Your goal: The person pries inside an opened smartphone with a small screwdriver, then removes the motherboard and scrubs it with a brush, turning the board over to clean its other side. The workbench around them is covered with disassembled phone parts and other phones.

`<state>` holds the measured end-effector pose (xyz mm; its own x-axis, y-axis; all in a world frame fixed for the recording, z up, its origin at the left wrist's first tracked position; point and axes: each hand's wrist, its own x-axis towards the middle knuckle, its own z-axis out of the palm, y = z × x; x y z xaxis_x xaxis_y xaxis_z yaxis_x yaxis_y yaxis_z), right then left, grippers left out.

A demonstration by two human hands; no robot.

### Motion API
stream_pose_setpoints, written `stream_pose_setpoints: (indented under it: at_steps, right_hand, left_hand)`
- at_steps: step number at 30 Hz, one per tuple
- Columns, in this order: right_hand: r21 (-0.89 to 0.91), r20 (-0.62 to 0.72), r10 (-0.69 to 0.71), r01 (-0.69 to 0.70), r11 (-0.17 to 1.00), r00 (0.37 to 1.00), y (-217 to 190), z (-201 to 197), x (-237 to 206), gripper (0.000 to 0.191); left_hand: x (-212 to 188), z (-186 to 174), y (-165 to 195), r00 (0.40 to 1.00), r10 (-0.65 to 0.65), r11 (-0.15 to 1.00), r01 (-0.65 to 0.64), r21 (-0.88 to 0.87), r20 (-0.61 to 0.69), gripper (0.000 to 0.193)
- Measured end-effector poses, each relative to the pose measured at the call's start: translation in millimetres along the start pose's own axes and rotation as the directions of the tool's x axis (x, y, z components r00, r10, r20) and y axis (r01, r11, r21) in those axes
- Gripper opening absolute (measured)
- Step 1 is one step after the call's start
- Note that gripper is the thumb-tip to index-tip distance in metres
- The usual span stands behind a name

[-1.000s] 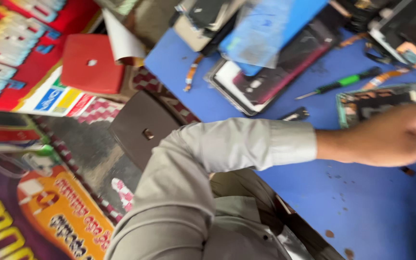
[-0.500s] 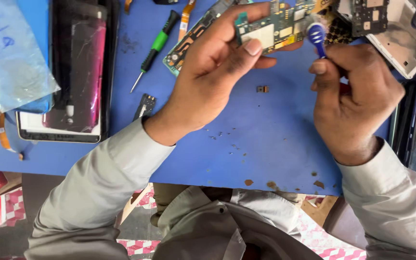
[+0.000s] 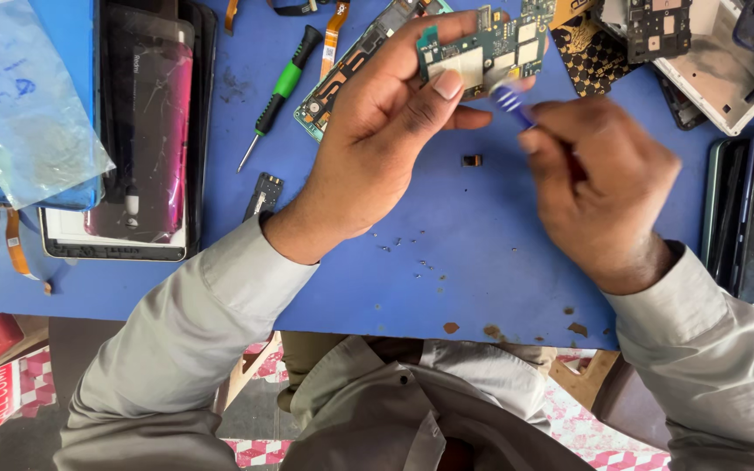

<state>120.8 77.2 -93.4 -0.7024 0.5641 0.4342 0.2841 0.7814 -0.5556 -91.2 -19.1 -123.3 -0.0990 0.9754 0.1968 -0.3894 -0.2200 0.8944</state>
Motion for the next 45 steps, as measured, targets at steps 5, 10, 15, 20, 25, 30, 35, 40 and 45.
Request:
stream_pose_setpoints:
  at_steps: [5,10,15,20,25,30,35,40,45]
  right_hand:
    - [0.136,-0.142,0.181,-0.162,0.977,0.973,-2.5,-4.0,5.0,0.006]
    - [-0.045,-0.055,-0.134,0.132,0.99,0.989,-4.1,-0.5,4.2,0.015]
    - [0.02,-0.071,0.104,-0.103,0.994,0.992,-2.6,-2.1,3.1,0.01]
    - [-0.04,-0.038,-0.027,0.025,0.999,0.999,-8.6,-5.6,2.0,0.009]
    - [0.083,-0.16,0.161,-0.149,0.985,0.974,-5.3,-13.4,0.3,0.01]
    - [0.05,-0.109,0.073,-0.067,0.996,0.991,-2.1,-12.2,-3.5,0.01]
    - [0.063,-0.048,0.02,-0.017,0.998,0.999,-1.5,-11.8,-7.4,0.01]
    - [0.044,-0.1,0.093,-0.089,0.995,0.991,1.8,-13.0,-5.6,0.01]
    - [0.059,-0.076,-0.008,0.013,0.998,0.997,-0.6,-12.7,-4.4,0.01]
  left_hand:
    - [-0.4,-0.3,-2.3,0.999,0.01,1.0,-0.011,-0.025,-0.031,0.045]
    - [2.1,3.2,-0.9,0.999,-0.017,0.999,0.015,-0.051,-0.04,0.044]
    - [2.1,3.3,6.0,0.999,-0.038,0.998,0.037,-0.051,-0.017,0.044]
    - [3.0,9.3,1.7,0.997,-0.033,0.998,0.03,-0.05,-0.072,0.044]
    - [3.9,11.7,-0.5,0.996,-0.035,0.999,0.033,-0.023,-0.077,0.043]
    - [4.7,13.7,3.1,0.996,-0.024,0.999,0.021,-0.027,-0.085,0.041]
    - [5.7,19.7,6.1,0.989,-0.049,0.999,0.048,-0.008,-0.142,0.039]
    - [6.4,20.8,3.8,0.994,-0.037,0.999,0.035,-0.02,-0.101,0.036]
    - [4.2,20.6,1.4,0.999,-0.044,0.997,0.042,-0.062,-0.025,0.039]
